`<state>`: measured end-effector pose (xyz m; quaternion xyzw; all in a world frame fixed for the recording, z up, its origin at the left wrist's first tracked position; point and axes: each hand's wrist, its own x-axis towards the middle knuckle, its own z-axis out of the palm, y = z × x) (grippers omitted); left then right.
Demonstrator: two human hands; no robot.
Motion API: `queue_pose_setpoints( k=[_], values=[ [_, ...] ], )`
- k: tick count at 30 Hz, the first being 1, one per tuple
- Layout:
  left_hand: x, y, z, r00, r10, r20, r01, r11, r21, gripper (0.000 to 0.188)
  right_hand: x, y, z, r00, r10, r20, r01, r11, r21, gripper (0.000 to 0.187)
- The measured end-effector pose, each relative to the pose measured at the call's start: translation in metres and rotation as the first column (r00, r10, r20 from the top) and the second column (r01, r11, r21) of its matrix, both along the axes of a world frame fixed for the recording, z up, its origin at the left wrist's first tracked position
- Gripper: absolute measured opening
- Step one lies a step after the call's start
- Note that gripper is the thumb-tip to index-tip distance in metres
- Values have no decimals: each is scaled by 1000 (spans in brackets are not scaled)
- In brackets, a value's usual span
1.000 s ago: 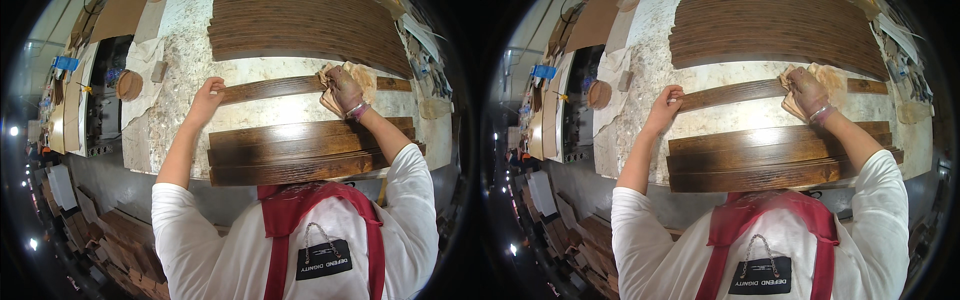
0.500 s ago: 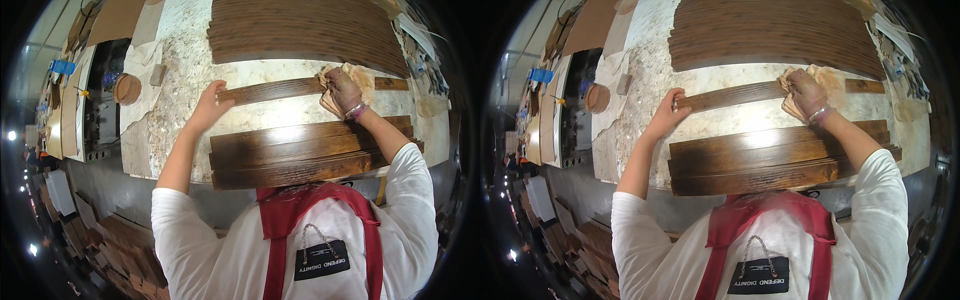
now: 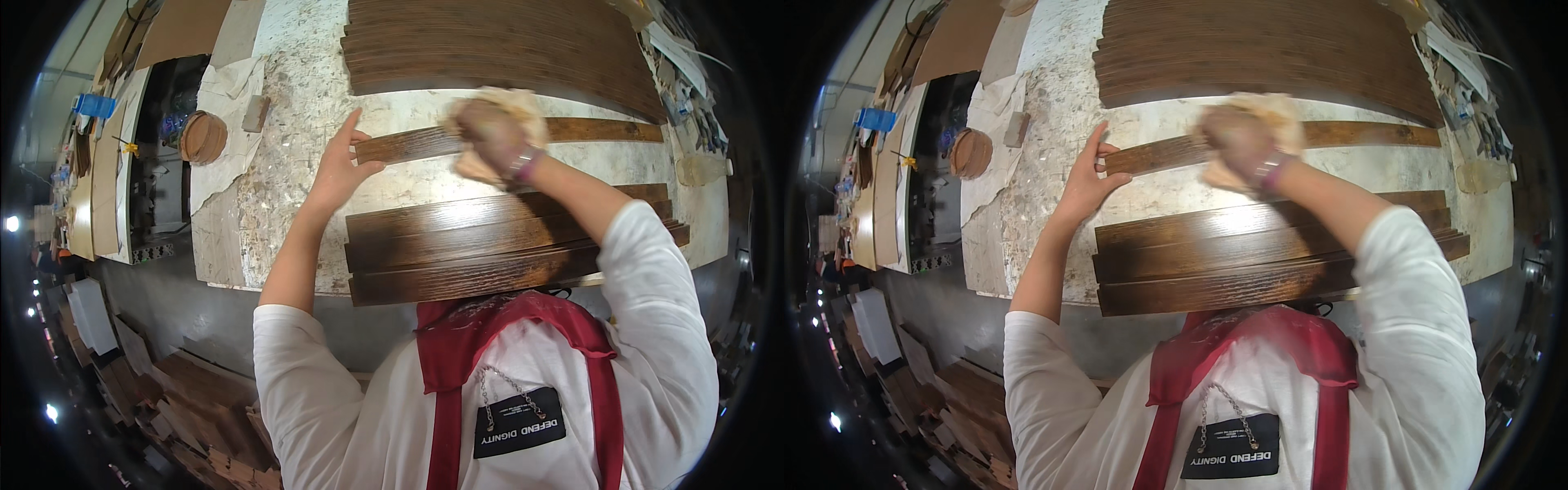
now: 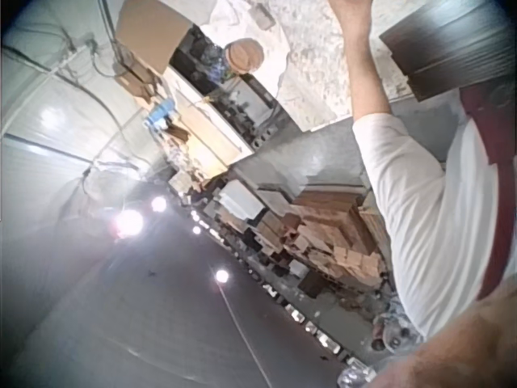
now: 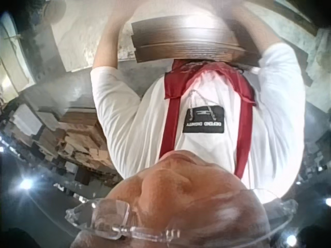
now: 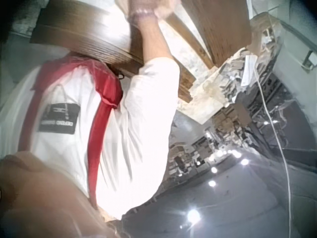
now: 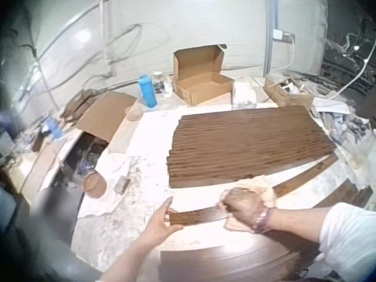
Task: The person applies a liquid from a bottle onto a cloth and wipes it onto wood strips, staining them one by one.
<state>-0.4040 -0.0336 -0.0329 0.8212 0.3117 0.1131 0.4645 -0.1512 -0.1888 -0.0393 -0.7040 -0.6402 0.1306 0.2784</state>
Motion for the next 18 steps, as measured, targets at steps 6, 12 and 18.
queue_pose_setpoints(
  k=[6,12,18],
  values=[
    [9,15,2,998,-32,-50,21,979,-205,70,37,-56,15,922,-229,312,230,973,32,12],
    [7,23,-8,995,-87,-48,76,980,-186,56,35,-54,8,911,-244,334,244,969,42,15],
    [12,24,-4,993,-81,-84,58,967,-248,50,34,-55,8,907,-258,332,253,966,58,16]
  ],
)
